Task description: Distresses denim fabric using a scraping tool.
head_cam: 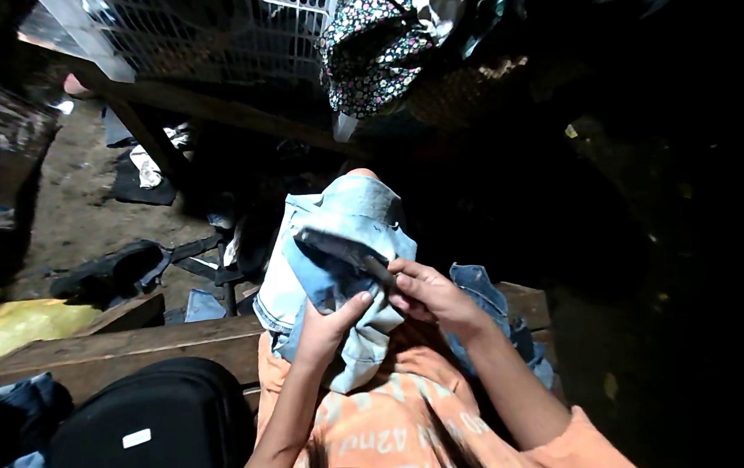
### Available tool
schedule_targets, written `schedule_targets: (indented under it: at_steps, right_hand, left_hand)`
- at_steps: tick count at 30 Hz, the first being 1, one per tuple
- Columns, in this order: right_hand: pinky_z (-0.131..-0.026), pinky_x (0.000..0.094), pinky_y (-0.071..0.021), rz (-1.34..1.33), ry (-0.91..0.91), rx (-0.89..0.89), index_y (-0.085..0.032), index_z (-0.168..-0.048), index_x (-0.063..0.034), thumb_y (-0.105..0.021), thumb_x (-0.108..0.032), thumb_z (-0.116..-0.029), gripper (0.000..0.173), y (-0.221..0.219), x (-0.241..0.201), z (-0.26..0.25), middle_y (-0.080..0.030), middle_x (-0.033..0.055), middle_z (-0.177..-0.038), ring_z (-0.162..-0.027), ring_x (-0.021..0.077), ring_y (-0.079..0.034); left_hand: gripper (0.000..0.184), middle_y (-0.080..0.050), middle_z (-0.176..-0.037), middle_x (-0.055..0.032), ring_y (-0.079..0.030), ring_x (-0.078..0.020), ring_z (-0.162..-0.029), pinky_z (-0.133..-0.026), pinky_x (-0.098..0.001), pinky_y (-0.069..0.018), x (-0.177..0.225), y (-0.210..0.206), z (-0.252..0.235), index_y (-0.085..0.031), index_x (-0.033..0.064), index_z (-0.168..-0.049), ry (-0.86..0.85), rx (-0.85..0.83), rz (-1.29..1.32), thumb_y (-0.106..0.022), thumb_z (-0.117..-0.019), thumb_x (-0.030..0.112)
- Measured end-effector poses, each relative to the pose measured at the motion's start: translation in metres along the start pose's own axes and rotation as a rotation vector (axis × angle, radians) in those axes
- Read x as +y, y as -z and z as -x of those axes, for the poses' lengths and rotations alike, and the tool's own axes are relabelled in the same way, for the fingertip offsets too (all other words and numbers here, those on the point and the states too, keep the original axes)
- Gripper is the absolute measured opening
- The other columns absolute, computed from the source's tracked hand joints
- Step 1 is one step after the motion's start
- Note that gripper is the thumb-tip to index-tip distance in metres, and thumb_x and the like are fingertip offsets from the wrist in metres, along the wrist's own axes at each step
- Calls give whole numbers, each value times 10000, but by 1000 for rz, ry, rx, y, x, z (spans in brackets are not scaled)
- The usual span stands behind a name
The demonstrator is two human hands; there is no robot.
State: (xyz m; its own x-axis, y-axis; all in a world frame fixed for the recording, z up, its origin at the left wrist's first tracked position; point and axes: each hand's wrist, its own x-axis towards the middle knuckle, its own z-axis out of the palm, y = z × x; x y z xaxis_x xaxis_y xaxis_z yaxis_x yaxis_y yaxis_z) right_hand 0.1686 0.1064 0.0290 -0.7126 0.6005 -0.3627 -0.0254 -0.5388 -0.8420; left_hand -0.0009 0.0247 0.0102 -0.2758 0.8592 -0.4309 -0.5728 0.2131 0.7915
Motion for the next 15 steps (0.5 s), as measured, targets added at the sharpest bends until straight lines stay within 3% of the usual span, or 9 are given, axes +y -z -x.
schedule_targets:
  at_steps: [3, 4, 6, 7, 8, 10, 11, 14, 15]
  right_hand:
    - [-540, 96, -369, 194, 43, 53, -558, -1296, -58, -468, -245, -1058, 315, -1, -1, 6, -579, -136, -788, -609, -93, -455]
    - [-646, 115, -440, 379, 112, 87, -564, -1341, 21, -496, -237, -1046, 397, -3, 2, 9, -644, -73, -915, -722, -78, -529]
    - [-910, 261, -549, 774, 220, 141, -593, -1381, 30, -525, -308, -1045, 481, -5, 5, 14, -718, 94, -1199, -1028, 65, -679]
    - [-892, 351, -572, 940, 273, 196, -620, -1368, 5, -528, -344, -1041, 486, -8, 8, 15, -723, 135, -1187, -1027, 156, -707]
    - [-785, 399, -590, 1068, 339, 265, -660, -1325, -16, -535, -368, -1032, 475, -11, 12, 15, -734, 151, -1085, -924, 216, -725]
    - [-623, 370, -564, 1180, 458, 369, -728, -1214, -46, -541, -380, -1022, 428, -13, 18, 10, -705, 125, -890, -739, 220, -690]
    - [-625, 343, -555, 1153, 475, 383, -740, -1180, -45, -539, -368, -1026, 411, -13, 19, 8, -699, 111, -873, -732, 194, -678]
    - [-846, 256, -562, 896, 398, 270, -716, -1184, -2, -524, -295, -1052, 374, -11, 13, 5, -740, 96, -1055, -932, 77, -691]
    - [-863, 256, -559, 873, 382, 247, -713, -1188, -1, -523, -289, -1053, 371, -12, 12, 4, -741, 96, -1074, -950, 72, -690]
  left_hand:
    - [419, -746, -907, 34, -725, -47, -862, -827, -244, -614, 5, 0, 0, -547, 13, -1137, 59, 11, -17, -711, -770, -108]
    - [409, -746, -905, 37, -724, -45, -861, -827, -242, -613, 5, 0, 0, -554, 16, -1128, 58, 10, -13, -707, -771, -110]
    - [393, -750, -895, 30, -725, -53, -850, -819, -250, -616, 3, 2, -1, -579, 25, -1101, 55, 1, 4, -715, -759, -113]
    - [393, -749, -892, 27, -724, -56, -846, -815, -254, -616, 2, 4, -1, -583, 31, -1088, 61, -7, 10, -723, -746, -105]
    - [395, -745, -896, 14, -724, -68, -850, -818, -267, -614, 0, 5, -2, -588, 24, -1080, 70, -18, 20, -732, -732, -94]
    - [379, -749, -899, 6, -726, -76, -856, -828, -273, -614, -1, 5, -2, -610, 22, -1069, 66, -30, 16, -724, -733, -110]
    - [381, -754, -899, 20, -728, -65, -857, -828, -262, -616, 1, 4, -1, -606, 32, -1071, 55, -32, 1, -713, -741, -127]
    - [399, -750, -891, 41, -722, -41, -851, -821, -242, -613, 4, 3, 0, -585, 34, -1089, 48, -21, -11, -704, -744, -128]
    - [405, -747, -885, 49, -719, -33, -846, -815, -236, -611, 5, 2, 0, -580, 35, -1090, 47, -6, -13, -707, -739, -120]
